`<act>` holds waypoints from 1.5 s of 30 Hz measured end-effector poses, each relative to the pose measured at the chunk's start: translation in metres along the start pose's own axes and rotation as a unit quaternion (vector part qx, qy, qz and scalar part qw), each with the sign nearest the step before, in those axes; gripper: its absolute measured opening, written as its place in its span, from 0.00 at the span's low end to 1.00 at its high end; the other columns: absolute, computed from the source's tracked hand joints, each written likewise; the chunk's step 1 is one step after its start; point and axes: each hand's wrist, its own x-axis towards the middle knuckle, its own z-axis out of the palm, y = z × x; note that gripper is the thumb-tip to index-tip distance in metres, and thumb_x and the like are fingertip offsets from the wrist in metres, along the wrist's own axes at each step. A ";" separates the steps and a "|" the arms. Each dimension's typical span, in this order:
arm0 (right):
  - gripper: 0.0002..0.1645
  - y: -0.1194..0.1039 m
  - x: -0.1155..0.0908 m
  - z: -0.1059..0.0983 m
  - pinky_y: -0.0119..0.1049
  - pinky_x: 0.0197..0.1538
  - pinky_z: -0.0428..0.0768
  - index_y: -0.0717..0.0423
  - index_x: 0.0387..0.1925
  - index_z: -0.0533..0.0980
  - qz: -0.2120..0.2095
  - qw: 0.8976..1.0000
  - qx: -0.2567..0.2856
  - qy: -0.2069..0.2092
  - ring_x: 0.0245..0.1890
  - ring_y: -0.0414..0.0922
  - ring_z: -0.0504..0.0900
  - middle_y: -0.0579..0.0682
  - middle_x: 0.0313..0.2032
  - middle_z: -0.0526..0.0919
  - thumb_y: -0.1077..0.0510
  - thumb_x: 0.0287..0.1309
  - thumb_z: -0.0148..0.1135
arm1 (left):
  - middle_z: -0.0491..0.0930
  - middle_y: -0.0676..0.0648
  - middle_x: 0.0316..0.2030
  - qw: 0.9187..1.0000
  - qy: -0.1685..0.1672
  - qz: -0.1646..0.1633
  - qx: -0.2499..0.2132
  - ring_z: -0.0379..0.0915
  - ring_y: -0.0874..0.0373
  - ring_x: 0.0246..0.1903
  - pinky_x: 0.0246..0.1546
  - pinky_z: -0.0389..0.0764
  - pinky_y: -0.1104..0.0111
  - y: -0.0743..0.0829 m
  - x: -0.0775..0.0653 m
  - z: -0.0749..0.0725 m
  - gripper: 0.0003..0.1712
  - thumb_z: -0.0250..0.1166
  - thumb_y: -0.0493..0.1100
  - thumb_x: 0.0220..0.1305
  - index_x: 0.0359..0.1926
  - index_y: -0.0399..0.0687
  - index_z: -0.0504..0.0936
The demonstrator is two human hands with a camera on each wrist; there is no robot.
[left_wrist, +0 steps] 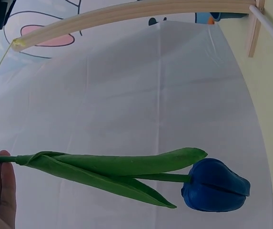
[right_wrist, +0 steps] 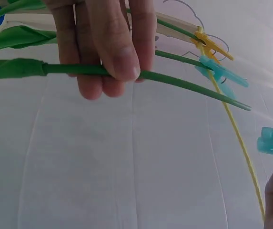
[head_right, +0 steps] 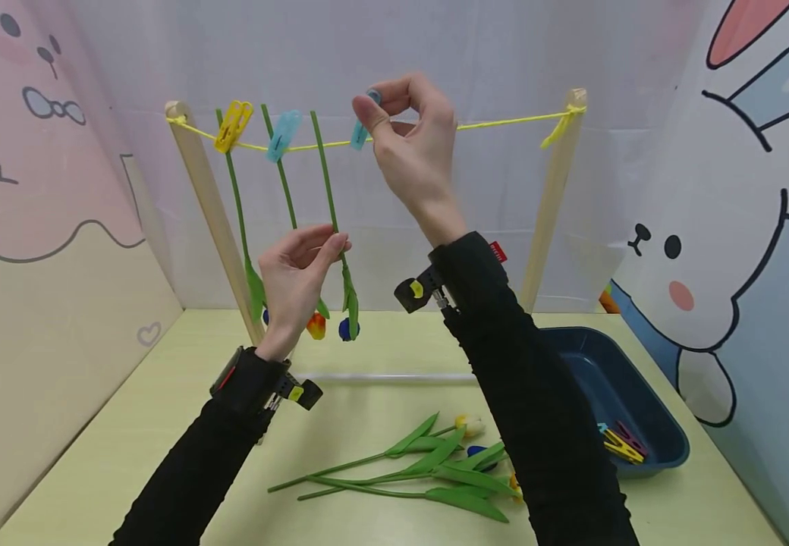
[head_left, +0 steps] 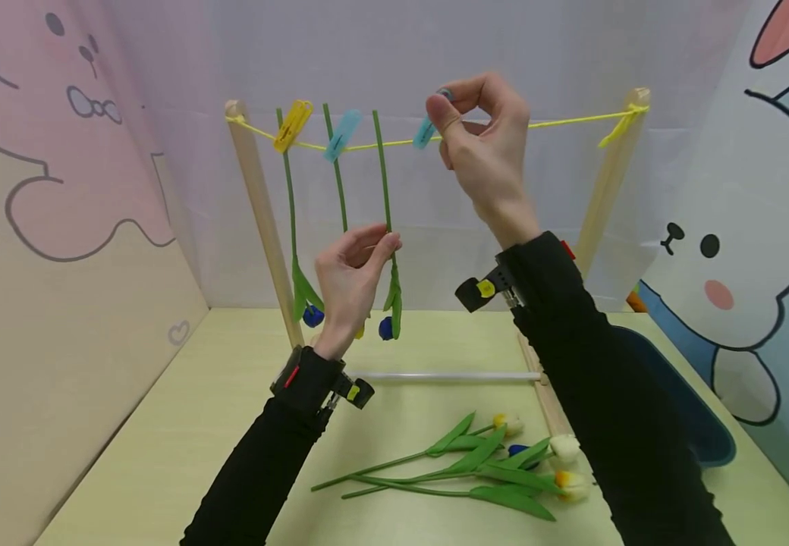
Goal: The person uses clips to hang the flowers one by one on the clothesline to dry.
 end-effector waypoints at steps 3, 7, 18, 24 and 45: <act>0.05 0.001 0.002 0.008 0.29 0.20 0.66 0.55 0.31 0.79 0.001 1.000 -0.019 0.020 0.13 0.38 0.67 0.45 0.24 0.75 0.64 0.62 0.67 | 0.86 0.30 0.42 1.000 0.002 0.001 -0.003 0.87 0.48 0.40 0.49 0.87 0.66 0.000 0.000 0.000 0.15 0.68 0.35 0.65 0.50 0.30 0.83; 0.05 0.004 0.004 0.016 0.30 0.22 0.70 0.56 0.30 0.80 -0.012 0.998 -0.046 0.039 0.19 0.38 0.70 0.43 0.24 0.75 0.63 0.63 0.67 | 0.87 0.31 0.42 1.000 0.007 0.003 -0.003 0.86 0.43 0.40 0.49 0.87 0.66 0.000 0.001 0.001 0.16 0.68 0.36 0.65 0.51 0.31 0.83; 0.06 0.005 0.012 0.031 0.30 0.48 0.73 0.60 0.30 0.81 0.009 0.996 -0.066 0.063 0.33 0.37 0.74 0.39 0.23 0.75 0.62 0.61 0.69 | 0.87 0.31 0.41 1.000 0.015 -0.003 0.010 0.87 0.40 0.39 0.46 0.87 0.68 0.003 0.005 0.002 0.14 0.68 0.35 0.65 0.49 0.30 0.83; 0.07 0.007 0.011 0.034 0.28 0.53 0.71 0.58 0.28 0.81 0.022 0.994 -0.076 0.070 0.30 0.37 0.73 0.39 0.21 0.75 0.62 0.61 0.70 | 0.87 0.32 0.41 1.000 0.017 -0.002 0.011 0.87 0.42 0.39 0.46 0.87 0.68 0.003 0.006 0.003 0.14 0.68 0.35 0.65 0.49 0.30 0.84; 0.08 0.009 0.011 0.034 0.26 0.51 0.69 0.59 0.32 0.81 0.070 0.987 -0.130 0.058 0.30 0.35 0.73 0.37 0.21 0.74 0.58 0.62 0.70 | 0.87 0.32 0.41 0.999 0.026 -0.010 0.019 0.87 0.40 0.38 0.44 0.87 0.68 0.004 0.007 0.006 0.13 0.68 0.35 0.65 0.48 0.29 0.84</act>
